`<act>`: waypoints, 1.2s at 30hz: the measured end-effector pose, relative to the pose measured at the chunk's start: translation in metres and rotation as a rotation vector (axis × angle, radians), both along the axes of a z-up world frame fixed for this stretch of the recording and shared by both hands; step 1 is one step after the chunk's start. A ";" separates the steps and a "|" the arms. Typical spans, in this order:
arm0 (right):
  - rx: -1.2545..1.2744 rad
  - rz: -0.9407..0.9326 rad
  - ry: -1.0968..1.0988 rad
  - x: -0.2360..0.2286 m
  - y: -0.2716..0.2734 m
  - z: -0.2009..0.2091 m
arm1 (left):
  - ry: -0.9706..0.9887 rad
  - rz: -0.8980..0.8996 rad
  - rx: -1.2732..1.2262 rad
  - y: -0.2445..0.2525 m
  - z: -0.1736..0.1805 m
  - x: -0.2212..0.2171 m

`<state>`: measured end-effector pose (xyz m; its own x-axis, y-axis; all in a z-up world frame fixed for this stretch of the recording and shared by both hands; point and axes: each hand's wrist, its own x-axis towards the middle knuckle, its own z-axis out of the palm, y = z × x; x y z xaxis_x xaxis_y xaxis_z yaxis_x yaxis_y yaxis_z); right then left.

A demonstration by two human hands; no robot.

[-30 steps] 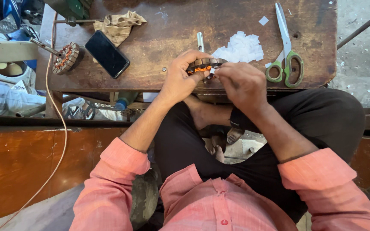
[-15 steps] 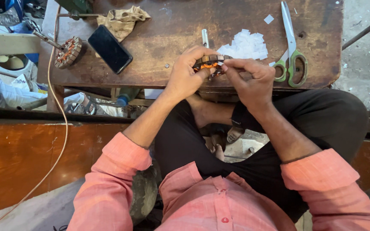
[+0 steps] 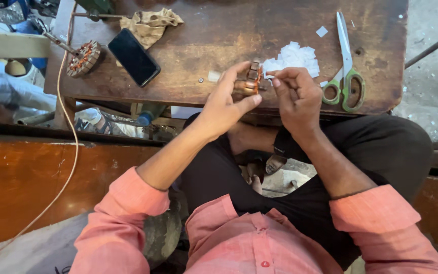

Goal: The person sits at a workbench and assembles small white plastic pieces onto a circular motor stator with copper windings. They repeatedly pick up pieces, place them into slots, and use scissors to trim excess material. The process is repeated for multiple stators on the table.

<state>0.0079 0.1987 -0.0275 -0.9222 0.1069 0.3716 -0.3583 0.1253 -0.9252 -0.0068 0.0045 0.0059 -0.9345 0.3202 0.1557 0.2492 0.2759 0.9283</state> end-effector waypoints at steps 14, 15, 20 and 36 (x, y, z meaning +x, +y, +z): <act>0.403 -0.253 0.483 0.016 0.008 0.028 | 0.055 -0.082 0.173 -0.013 -0.040 -0.035; 0.423 -0.244 0.521 0.019 0.007 0.032 | 0.115 -0.064 0.155 -0.009 -0.035 -0.033; 0.489 -0.111 0.535 0.019 0.002 0.039 | 0.313 0.119 -0.061 0.006 -0.009 -0.012; 0.515 -0.061 0.437 0.017 0.002 0.014 | 0.163 -0.107 0.000 0.002 -0.002 -0.022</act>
<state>0.0252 0.2003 -0.0138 -0.6736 -0.1368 0.7264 -0.6644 0.5427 -0.5139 -0.0289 0.0066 0.0040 -0.8575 0.4163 0.3024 0.4243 0.2397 0.8732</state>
